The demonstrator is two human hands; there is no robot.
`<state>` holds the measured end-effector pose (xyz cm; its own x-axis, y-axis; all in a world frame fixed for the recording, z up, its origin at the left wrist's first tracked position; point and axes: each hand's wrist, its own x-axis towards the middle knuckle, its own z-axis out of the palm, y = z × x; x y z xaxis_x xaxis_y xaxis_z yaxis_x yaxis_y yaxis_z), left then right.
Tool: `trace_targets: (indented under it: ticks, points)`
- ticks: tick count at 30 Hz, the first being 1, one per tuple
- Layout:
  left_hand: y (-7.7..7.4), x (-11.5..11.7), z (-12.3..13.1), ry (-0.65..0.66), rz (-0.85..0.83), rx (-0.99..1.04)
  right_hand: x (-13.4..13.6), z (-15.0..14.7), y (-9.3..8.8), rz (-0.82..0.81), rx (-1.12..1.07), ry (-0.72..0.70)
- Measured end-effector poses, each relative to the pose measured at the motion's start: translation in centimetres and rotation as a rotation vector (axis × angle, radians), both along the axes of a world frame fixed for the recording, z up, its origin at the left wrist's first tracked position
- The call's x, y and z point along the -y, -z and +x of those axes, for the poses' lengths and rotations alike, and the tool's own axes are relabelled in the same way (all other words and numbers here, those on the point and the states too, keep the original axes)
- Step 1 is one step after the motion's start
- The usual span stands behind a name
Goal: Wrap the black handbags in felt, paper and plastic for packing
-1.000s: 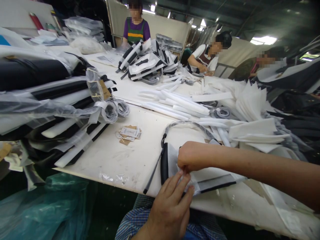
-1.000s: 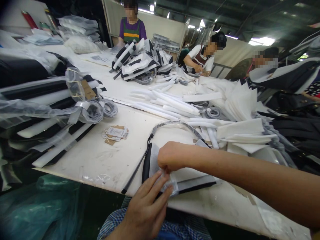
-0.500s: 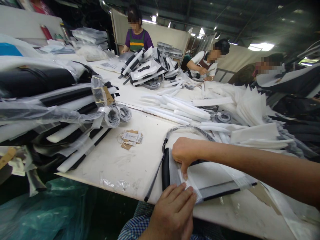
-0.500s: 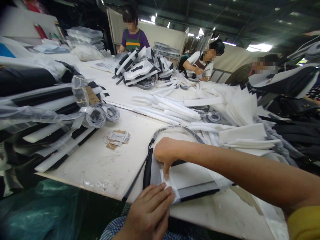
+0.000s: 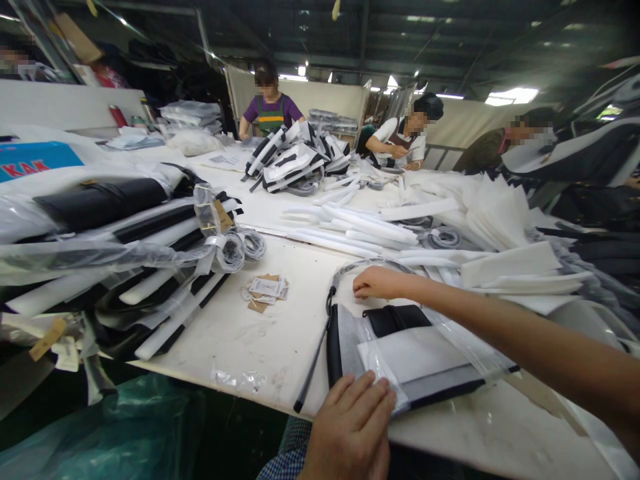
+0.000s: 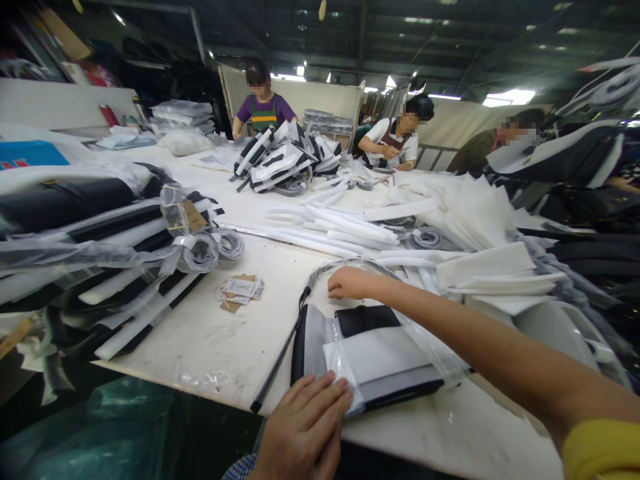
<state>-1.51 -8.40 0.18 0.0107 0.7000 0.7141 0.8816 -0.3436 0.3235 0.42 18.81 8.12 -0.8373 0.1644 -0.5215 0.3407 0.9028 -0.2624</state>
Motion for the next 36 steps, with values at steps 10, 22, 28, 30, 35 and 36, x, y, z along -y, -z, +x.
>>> trace_targets:
  ticks: [10,22,28,30,35,36]
  points:
    - [-0.4,0.4,0.5,0.007,-0.072,0.058,5.8,6.2,2.2,-0.065,-0.155,0.1]
    - [0.0,0.1,1.4,-0.087,-0.013,0.064,2.3,3.9,3.9,-0.233,-0.178,0.199]
    - [-0.1,0.1,1.6,-0.014,-0.025,0.048,2.3,4.4,4.3,-0.222,-0.269,0.182]
    - [-0.4,0.4,1.5,0.043,-0.056,0.067,2.5,4.7,4.6,-0.211,-0.306,0.186]
    - [-1.5,1.3,1.0,0.123,-0.175,0.189,3.0,4.7,5.3,-0.136,-0.448,0.273]
    - [-1.8,1.4,0.9,0.137,-0.197,0.219,3.1,4.6,5.2,-0.115,-0.476,0.3]
